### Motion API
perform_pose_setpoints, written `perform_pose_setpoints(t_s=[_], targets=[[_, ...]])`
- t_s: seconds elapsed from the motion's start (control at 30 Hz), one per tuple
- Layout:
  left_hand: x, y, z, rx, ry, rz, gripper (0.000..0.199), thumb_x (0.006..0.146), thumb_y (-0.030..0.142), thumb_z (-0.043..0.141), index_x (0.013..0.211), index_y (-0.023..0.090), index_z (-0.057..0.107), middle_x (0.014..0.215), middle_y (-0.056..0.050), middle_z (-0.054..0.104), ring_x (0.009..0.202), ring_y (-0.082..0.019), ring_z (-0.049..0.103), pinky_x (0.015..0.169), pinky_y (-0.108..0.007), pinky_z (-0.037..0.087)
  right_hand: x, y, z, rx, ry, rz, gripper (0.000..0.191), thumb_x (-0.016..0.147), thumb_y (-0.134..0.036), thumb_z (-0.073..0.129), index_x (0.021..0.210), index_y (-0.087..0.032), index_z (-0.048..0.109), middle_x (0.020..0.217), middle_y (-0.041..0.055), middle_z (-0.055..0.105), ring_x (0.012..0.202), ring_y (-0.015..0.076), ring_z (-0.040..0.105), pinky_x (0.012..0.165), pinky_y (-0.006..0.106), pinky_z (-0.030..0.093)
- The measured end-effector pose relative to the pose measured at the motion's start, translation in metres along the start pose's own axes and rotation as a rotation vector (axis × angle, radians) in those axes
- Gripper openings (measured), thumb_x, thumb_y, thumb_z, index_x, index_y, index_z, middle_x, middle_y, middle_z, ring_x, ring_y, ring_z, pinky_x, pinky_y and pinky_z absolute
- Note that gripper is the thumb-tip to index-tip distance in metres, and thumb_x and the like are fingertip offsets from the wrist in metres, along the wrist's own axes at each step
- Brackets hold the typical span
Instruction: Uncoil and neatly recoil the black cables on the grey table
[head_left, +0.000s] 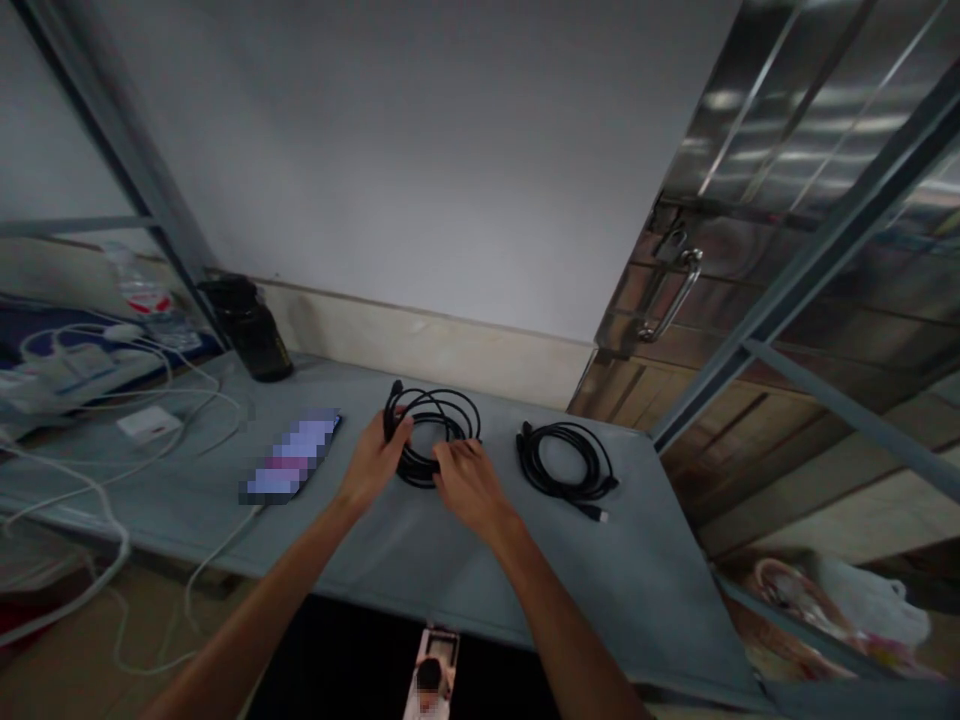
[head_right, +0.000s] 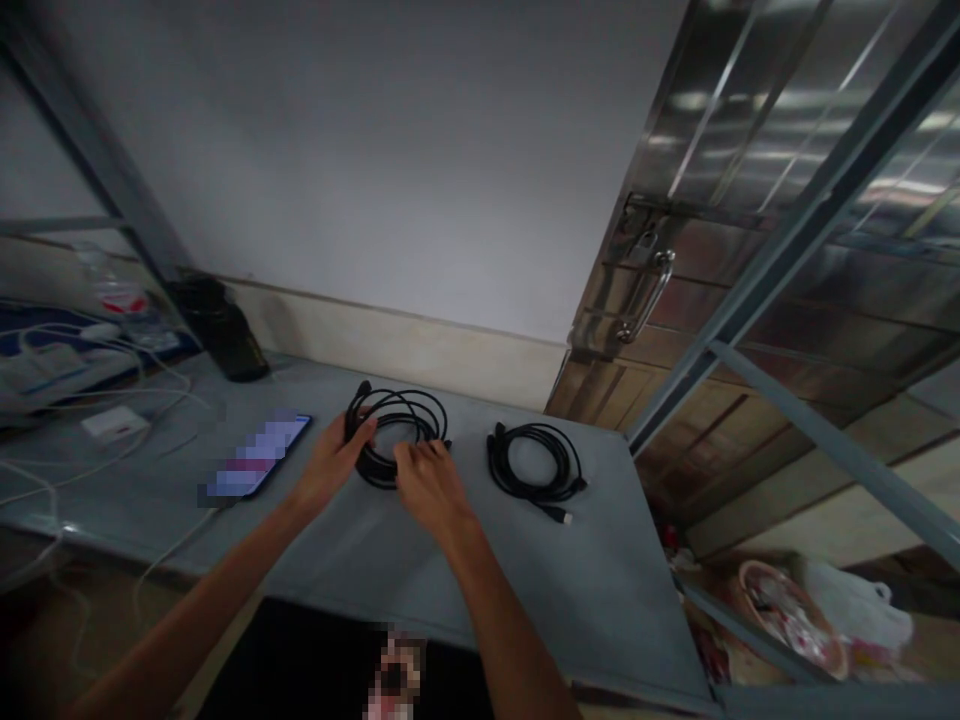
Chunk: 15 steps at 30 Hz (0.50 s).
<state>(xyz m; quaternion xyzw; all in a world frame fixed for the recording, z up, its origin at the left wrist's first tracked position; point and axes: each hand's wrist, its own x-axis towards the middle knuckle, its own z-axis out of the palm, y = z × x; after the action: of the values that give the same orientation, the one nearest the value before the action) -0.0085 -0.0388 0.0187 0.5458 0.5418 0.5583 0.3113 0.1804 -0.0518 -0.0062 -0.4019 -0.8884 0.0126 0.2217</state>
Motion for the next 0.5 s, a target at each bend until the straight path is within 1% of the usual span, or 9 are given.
perform_pose_setpoints(t_s=[0.07,0.13,0.2,0.27,0.3,0.33,0.4,0.43,0.5], targets=[[0.008,-0.024,-0.003,0.136,0.073,0.039,0.046,0.094,0.054,0.075,0.122,0.019,0.069,0.099,-0.007,0.072,0.098,-0.031,0.068,0.100,-0.047,0.056,0.004,0.008,0.012,0.002,0.006,0.013,0.017,0.105,-0.013,0.070,0.119,-0.018,0.065,0.113,0.0125,0.077,0.114,0.0300,0.069,0.108,0.045,0.049],[0.010,-0.044,-0.005,0.254,0.127,0.074,0.055,0.093,0.051,0.073,0.135,0.016,0.063,0.117,-0.014,0.073,0.118,-0.038,0.068,0.117,-0.059,0.049,0.005,0.013,0.022,0.014,0.015,0.024,0.020,0.102,-0.015,0.073,0.120,-0.020,0.065,0.121,0.0122,0.074,0.120,0.0307,0.066,0.110,0.046,0.048],[0.006,-0.058,-0.007,0.353,0.170,0.109,0.065,0.093,0.047,0.072,0.146,0.012,0.057,0.136,-0.022,0.067,0.140,-0.044,0.058,0.128,-0.068,0.037,0.003,0.015,0.029,0.035,0.026,0.028,0.022,0.100,-0.016,0.074,0.120,-0.022,0.067,0.129,0.0118,0.071,0.125,0.0308,0.062,0.113,0.046,0.046],[-0.001,-0.064,-0.008,0.429,0.204,0.142,0.072,0.095,0.046,0.070,0.154,0.010,0.052,0.156,-0.028,0.055,0.157,-0.048,0.042,0.133,-0.073,0.025,0.000,0.017,0.033,0.063,0.042,0.031,0.023,0.098,-0.017,0.074,0.119,-0.022,0.067,0.133,0.0107,0.067,0.127,0.0301,0.059,0.114,0.045,0.046],[-0.005,-0.064,-0.008,0.479,0.224,0.178,0.071,0.097,0.046,0.069,0.156,0.011,0.052,0.163,-0.029,0.048,0.162,-0.048,0.036,0.134,-0.073,0.022,-0.001,0.017,0.033,0.080,0.050,0.034,0.023,0.097,-0.017,0.074,0.118,-0.023,0.068,0.133,0.0099,0.067,0.127,0.0296,0.058,0.114,0.045,0.045],[-0.010,-0.062,-0.008,0.536,0.244,0.236,0.067,0.101,0.045,0.068,0.157,0.012,0.052,0.168,-0.029,0.043,0.164,-0.048,0.032,0.135,-0.073,0.021,-0.002,0.018,0.033,0.097,0.061,0.041,0.023,0.095,-0.018,0.075,0.117,-0.023,0.068,0.132,0.0092,0.066,0.127,0.0291,0.057,0.114,0.044,0.045],[-0.018,-0.057,-0.007,0.644,0.233,0.417,0.055,0.107,0.041,0.064,0.156,0.018,0.057,0.170,-0.025,0.045,0.163,-0.044,0.038,0.135,-0.069,0.027,-0.003,0.019,0.033,0.129,0.086,0.062,0.025,0.092,-0.019,0.077,0.116,-0.023,0.068,0.129,0.0087,0.065,0.126,0.0288,0.057,0.115,0.044,0.045],[-0.021,-0.055,-0.007,0.683,0.188,0.522,0.048,0.110,0.038,0.063,0.155,0.021,0.059,0.166,-0.022,0.051,0.159,-0.041,0.045,0.133,-0.066,0.032,-0.003,0.020,0.033,0.144,0.101,0.077,0.027,0.091,-0.020,0.078,0.116,-0.022,0.067,0.129,0.0091,0.065,0.126,0.0291,0.056,0.115,0.044,0.046],[-0.026,-0.051,-0.005,0.707,0.013,0.708,0.040,0.111,0.032,0.063,0.151,0.026,0.064,0.153,-0.015,0.065,0.146,-0.035,0.059,0.129,-0.060,0.040,-0.004,0.022,0.033,0.168,0.134,0.114,0.032,0.089,-0.021,0.079,0.118,-0.021,0.067,0.131,0.0108,0.063,0.127,0.0301,0.055,0.116,0.045,0.046]])
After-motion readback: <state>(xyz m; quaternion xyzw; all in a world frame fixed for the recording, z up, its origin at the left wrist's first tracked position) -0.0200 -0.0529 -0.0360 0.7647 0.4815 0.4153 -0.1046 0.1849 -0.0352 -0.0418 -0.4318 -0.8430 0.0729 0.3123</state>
